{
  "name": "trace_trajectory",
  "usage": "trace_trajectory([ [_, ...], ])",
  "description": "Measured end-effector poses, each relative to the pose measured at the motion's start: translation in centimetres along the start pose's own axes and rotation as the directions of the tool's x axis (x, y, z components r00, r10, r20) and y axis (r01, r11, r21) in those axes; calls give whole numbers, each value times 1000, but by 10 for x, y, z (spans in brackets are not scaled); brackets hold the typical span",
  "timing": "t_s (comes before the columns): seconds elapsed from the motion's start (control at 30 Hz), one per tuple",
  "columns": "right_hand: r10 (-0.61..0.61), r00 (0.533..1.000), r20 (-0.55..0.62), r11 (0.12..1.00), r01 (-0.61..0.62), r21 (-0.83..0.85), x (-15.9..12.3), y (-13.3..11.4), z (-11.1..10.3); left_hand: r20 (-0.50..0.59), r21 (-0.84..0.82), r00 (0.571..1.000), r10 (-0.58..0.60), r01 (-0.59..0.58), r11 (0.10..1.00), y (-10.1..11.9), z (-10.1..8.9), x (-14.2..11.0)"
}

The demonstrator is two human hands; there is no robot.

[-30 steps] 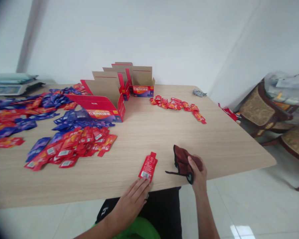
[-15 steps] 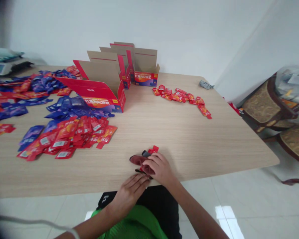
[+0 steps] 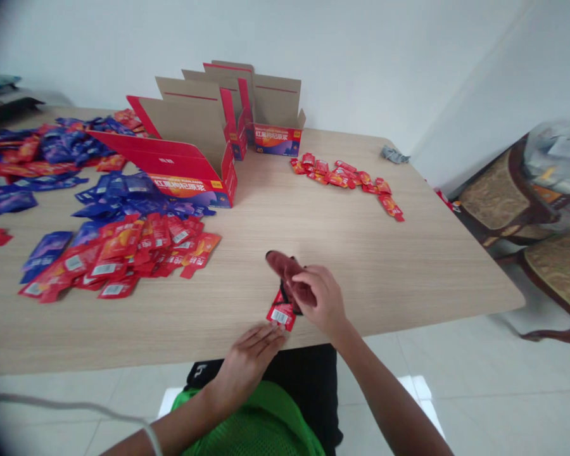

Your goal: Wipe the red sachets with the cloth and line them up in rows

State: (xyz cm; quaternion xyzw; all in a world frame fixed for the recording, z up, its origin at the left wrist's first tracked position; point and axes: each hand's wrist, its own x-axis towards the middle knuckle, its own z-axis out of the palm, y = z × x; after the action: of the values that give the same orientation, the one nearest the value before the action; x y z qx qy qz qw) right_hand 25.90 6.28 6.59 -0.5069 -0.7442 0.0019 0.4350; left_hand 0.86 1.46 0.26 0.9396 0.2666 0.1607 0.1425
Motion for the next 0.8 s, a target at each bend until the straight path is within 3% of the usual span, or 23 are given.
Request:
trace_trajectory([
  [0.1, -156, 944, 290, 986, 134, 94, -28, -20, 11, 5, -17, 999, -34, 34, 999, 0, 1, 1],
  [0.17, -170, 925, 340, 984, 144, 100, -37, -17, 22, 5, -23, 999, -44, 44, 999, 0, 2, 0],
  [0.27, -91, 937, 339, 996, 87, 25, -25, 8, 32, -1, -20, 1000, -7, 7, 1000, -1, 2, 0],
  [0.4, -32, 943, 331, 989, 77, -125, 16, 47, 29, -40, -22, 999, -2, 1, 1000, -1, 3, 0],
  [0.5, 27, 989, 148, 980, 3, -201, 36, 54, 15, -75, -33, 997, -10, 8, 999, 0, 2, 2],
  [0.57, 68, 996, -52, 984, -76, -161, 35, 41, 3, -90, -48, 996, -12, 8, 999, 1, 1, 3],
  [0.63, 79, 988, -133, 994, -88, -63, 21, 18, -5, -91, -60, 996, -13, 8, 998, 2, -1, 4],
  [0.67, 63, 994, -95, 998, -64, -12, 11, 5, -7, -86, -64, 996, -12, 6, 998, 3, -1, 4],
  [0.73, -19, 996, 86, 997, 13, 71, -11, -18, -3, -89, -67, 996, -25, 19, 998, 4, -1, 5],
  [0.8, -102, 961, 258, 990, 72, 121, -31, -30, 6, -98, -73, 994, -57, 50, 996, 5, -1, 5],
])
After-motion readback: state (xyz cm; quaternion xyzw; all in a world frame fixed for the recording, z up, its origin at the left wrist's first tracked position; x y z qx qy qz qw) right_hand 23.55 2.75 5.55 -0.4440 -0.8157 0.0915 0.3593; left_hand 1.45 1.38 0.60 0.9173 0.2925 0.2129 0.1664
